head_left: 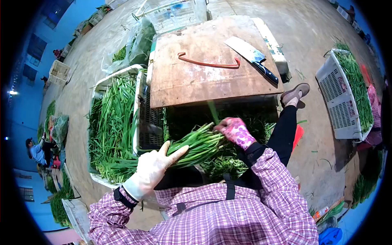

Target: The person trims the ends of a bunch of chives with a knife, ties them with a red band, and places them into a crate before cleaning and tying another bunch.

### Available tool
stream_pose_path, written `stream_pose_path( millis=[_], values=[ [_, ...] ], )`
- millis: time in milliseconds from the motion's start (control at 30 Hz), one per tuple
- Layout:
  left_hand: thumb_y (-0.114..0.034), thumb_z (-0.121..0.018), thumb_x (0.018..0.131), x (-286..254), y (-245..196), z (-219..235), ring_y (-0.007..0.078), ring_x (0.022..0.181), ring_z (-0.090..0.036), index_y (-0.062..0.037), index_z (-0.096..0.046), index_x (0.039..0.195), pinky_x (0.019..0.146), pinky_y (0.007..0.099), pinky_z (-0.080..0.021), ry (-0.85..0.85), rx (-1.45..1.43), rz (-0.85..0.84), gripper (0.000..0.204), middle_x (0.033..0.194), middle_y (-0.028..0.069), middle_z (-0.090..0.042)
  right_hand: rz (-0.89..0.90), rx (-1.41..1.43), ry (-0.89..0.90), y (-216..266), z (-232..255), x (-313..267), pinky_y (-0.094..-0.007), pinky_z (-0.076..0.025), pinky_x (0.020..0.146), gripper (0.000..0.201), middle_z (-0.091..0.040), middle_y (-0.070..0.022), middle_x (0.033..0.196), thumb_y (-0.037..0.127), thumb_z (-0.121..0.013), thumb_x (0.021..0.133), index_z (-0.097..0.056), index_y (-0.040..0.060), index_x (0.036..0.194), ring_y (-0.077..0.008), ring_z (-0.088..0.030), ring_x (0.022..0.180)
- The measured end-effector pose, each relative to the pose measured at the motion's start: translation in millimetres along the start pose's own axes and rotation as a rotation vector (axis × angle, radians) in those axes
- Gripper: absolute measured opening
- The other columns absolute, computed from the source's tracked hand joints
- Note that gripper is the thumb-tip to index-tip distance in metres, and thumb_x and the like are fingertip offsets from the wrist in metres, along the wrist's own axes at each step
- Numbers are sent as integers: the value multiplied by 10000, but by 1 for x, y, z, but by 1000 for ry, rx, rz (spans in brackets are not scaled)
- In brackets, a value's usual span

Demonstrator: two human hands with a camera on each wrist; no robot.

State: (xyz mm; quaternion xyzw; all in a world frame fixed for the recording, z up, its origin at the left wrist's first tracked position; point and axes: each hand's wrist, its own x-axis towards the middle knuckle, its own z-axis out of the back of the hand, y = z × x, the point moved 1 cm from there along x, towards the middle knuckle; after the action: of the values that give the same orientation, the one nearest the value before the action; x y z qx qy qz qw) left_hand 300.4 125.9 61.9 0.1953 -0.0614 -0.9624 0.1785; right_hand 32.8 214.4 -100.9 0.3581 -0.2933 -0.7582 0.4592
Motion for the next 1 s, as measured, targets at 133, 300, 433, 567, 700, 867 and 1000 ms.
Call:
stream_pose_path(
  millis=[133, 300, 433, 567, 700, 867, 1000],
  values=[
    [-1, -616, 789, -5, 3, 1, 229, 700, -689, -406, -390, 1480, 588, 336, -578, -31, -23, 11, 833, 1325, 162, -593, -238, -621, -108, -79, 21, 20, -387, -551, 754, 334, -724, -128, 909, 399, -712, 838, -719, 75, 917, -289, -701, 856],
    [-35, -618, 793, 7, -1, 7, 215, 696, -681, -401, -420, 1464, 589, 327, -572, -68, 25, -99, 789, 1303, 140, -606, 554, -329, -5, 31, 10, 3, -432, -399, 1022, 583, -645, -209, 1175, 513, -652, 879, -607, 78, 1265, -341, -562, 1171],
    [-14, -565, 807, -1, 10, 17, 210, 642, -662, -399, -457, 1442, 573, 314, -566, -139, -29, -174, 751, 1245, 131, -638, 538, -341, 334, 28, 0, 3, -436, -518, 694, 313, -669, -128, 859, 385, -610, 925, -685, 82, 937, -331, -661, 800],
    [21, -608, 727, -27, 30, 14, 217, 681, -669, -328, -503, 1424, 608, 326, -567, -133, -57, -93, 786, 1220, 129, -652, 320, -643, 216, -94, 28, 25, -444, -549, 708, 231, -679, -101, 843, 232, -598, 889, -697, 145, 1079, -320, -680, 790],
    [16, -605, 738, -22, 30, 9, 215, 712, -672, -346, -501, 1421, 622, 325, -565, -159, -27, -80, 780, 1240, 118, -643, 413, -88, 223, -17, 36, 12, -429, -359, 1134, 615, -427, -200, 1486, 393, -600, 957, -410, 135, 1482, -344, -417, 1371],
    [30, -605, 740, -11, 22, 18, 222, 705, -661, -349, -504, 1415, 635, 324, -563, -144, -85, -136, 780, 1247, 89, -638, 142, 175, 622, 48, 18, -3, -379, -488, 946, 400, -670, -154, 1178, 354, -635, 941, -661, 66, 1216, -264, -627, 1125],
    [60, -604, 726, -15, 17, 8, 241, 739, -675, -327, -514, 1407, 651, 343, -569, -194, -204, -128, 789, 1230, 83, -644, 215, 2, 454, 7, 30, 2, -378, -522, 878, 288, -702, -148, 1043, 283, -632, 922, -692, 59, 1092, -266, -669, 1011]
  ],
)
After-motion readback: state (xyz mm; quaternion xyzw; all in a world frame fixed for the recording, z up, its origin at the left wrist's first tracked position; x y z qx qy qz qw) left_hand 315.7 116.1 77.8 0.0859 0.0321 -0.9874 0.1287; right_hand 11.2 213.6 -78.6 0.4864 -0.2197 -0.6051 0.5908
